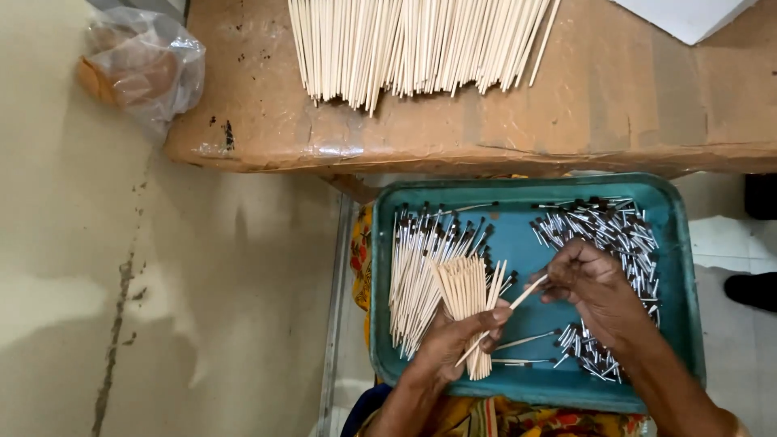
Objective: The recorder is sorting thin wooden sticks and attaching small metal tips to them in a manufacturing facility.
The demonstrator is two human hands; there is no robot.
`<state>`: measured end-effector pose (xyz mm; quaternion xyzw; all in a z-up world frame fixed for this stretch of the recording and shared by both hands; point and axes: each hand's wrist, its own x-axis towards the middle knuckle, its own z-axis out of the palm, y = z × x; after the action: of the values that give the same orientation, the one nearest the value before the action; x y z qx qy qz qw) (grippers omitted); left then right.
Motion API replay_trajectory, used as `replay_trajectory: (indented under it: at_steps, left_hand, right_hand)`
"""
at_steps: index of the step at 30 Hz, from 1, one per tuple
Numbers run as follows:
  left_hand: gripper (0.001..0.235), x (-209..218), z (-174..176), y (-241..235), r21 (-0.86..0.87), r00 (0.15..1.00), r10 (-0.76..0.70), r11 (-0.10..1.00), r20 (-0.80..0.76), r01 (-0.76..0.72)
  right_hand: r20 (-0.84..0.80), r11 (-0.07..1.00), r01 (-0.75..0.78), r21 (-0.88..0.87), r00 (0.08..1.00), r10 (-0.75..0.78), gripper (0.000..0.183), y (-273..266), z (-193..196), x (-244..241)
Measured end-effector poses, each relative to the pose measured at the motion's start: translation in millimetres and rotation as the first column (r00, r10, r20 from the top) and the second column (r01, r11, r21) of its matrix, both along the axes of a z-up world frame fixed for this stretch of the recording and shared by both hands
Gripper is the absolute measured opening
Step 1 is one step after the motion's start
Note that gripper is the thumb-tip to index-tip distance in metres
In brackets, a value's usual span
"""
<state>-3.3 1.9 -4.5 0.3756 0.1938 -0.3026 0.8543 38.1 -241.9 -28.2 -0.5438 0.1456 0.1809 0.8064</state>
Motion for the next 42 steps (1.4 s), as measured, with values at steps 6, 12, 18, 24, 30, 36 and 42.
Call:
replay_trajectory:
  at_steps: [6,12,18,24,30,36,42]
  left_hand:
    - [0.022,-4,9,10,0.540,0.885,-0.225,0.841,0.408,-0.035]
    - [0.023,-17,-9,33,0.756,0.610,-0.488,0.572,0.625,-0.317]
    - [0.022,-39,-67,45,0.549,0.963,-0.064,0.831,0.261,-0.094]
    - [0.027,-27,-61,43,0.431,0.987,0.055,0.895,0.148,-0.114]
    - [0.032,-4,-19,19,0.107,0.997,0.047,0.993,0.058,-0.053]
    - [0.032,-2,-8,6,-0.137,0.991,0.036,0.989,-0.127,-0.053]
    - [0.029,-3,-2,3,-0.103,0.994,0.016,0.994,-0.108,-0.028]
  right_hand:
    - [0.035,0.992,-0.070,-0.103,0.997,0.074,0.011,3,-33,-8]
    - [-0.044,0.544,-0.370,-0.753,0.853,0.520,0.018,30,13,27]
    - [-0.147,-0.398,0.254,-0.881,0.653,0.743,0.022,34,-31,52]
    - [0.081,-0.127,0.276,-0.953,0.633,0.770,0.031,15,0,59]
    - [0.122,0.535,-0.085,-0.841,0.932,0.340,0.030,3,17,40]
    - [-0.076,0.998,-0.037,-0.050,0.997,0.033,0.016,10,2,13]
    - [0.013,0.995,-0.098,-0.020,0.995,0.098,0.014,5,6,9]
